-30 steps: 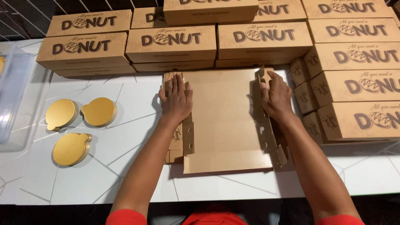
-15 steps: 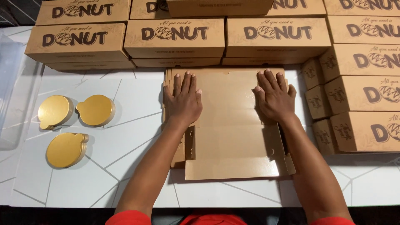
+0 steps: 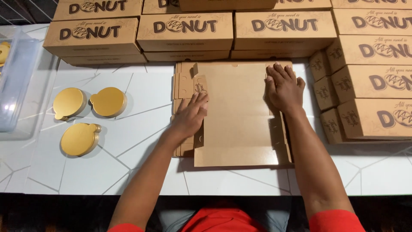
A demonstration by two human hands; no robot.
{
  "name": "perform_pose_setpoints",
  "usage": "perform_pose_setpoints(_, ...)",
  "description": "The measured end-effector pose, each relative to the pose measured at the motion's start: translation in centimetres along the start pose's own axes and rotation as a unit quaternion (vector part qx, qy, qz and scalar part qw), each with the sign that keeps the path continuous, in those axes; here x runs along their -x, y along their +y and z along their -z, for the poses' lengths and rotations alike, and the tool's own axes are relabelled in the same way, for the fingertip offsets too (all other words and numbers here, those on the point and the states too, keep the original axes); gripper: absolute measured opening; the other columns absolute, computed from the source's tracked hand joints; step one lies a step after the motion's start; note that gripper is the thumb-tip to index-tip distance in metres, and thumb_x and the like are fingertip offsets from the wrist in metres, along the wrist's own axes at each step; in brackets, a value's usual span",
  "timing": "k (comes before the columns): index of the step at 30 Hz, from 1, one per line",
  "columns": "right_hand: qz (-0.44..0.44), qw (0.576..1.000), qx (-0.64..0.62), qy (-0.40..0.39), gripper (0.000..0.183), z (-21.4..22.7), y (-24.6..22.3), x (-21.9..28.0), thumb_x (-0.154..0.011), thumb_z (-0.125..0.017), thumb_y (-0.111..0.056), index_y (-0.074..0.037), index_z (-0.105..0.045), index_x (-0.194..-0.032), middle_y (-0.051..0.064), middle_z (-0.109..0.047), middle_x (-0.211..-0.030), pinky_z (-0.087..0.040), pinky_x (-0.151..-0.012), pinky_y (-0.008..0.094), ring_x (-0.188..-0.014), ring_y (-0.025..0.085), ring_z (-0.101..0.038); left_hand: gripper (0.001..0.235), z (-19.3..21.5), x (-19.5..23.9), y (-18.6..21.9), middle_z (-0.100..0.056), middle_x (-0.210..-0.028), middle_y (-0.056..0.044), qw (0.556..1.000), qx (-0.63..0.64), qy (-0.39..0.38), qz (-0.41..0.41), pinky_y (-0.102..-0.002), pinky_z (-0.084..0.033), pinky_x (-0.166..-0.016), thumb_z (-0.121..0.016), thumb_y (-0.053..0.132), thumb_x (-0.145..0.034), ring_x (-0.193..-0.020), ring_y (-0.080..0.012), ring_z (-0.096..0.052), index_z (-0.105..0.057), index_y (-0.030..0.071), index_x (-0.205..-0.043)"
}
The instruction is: The person assembles a flat cardboard donut box by folding and tucking side flaps, then folding and tucking the top and bottom flaps to form a closed box. The completed box is placed on a stack of similar boxes.
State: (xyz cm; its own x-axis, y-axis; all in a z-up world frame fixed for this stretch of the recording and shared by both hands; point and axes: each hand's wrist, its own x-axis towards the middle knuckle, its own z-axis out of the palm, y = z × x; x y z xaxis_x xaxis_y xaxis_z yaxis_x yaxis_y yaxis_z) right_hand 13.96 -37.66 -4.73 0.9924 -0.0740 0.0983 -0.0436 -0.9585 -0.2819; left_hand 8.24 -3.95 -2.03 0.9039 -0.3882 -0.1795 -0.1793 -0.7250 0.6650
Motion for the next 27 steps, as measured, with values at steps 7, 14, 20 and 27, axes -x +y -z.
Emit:
perform_pose_setpoints(7,0.062,0.988,-0.098,0.098,0.038,-0.8,3.1,-0.3,-0.116,-0.045,-0.039,-0.023,-0.065,-0.143,0.003,-0.062,-0.147,-0.036,-0.108,0.060,-0.144,0.034,-0.046,0.062,-1.9,2.2,1.7,-0.020,-0.171,-0.016,0.974,-0.220,0.039,-0.038,-0.062,-0.004,-0.124,-0.018,0.041,-0.111,-0.158,-0.0336,-0.013,-0.028,0.005,-0.161)
perform_pose_setpoints(14,-0.004,0.926,-0.367,-0.091,0.073,8.2,-0.8,10.1,-0.105,-0.018,-0.058,-0.014,-0.043,-0.157,0.026,-0.035,-0.159,-0.014,-0.116,0.073,-0.147,0.053,-0.023,0.056,-3.0,0.9,-0.8,-0.023,-0.170,-0.012,0.985,-0.160,0.057,-0.041,-0.060,0.001,-0.125,-0.024,0.034,-0.111,-0.158,-0.0311,-0.014,-0.033,0.010,-0.161)
perform_pose_setpoints(20,0.091,0.965,-0.218,-0.113,0.083,5.7,1.4,14.8,-0.101,-0.011,-0.065,-0.013,-0.023,-0.165,0.024,-0.023,-0.167,0.007,-0.122,0.061,-0.155,0.045,-0.007,0.060,-1.9,4.7,0.0,-0.045,-0.159,-0.014,0.974,0.166,0.136,-0.080,-0.058,-0.002,-0.125,-0.020,0.043,-0.109,-0.152,-0.0351,-0.030,-0.044,0.011,-0.154)
perform_pose_setpoints(27,0.138,0.984,0.071,-0.090,0.087,0.4,2.1,15.4,-0.100,-0.028,-0.072,-0.017,-0.023,-0.167,0.013,-0.024,-0.171,0.010,-0.126,0.060,-0.160,0.035,-0.009,0.065,-4.3,5.9,2.1,-0.031,-0.166,-0.016,0.955,-0.270,0.055,-0.111,-0.069,-0.008,-0.119,-0.022,0.049,-0.109,-0.155,-0.0376,-0.022,-0.035,0.009,-0.159)
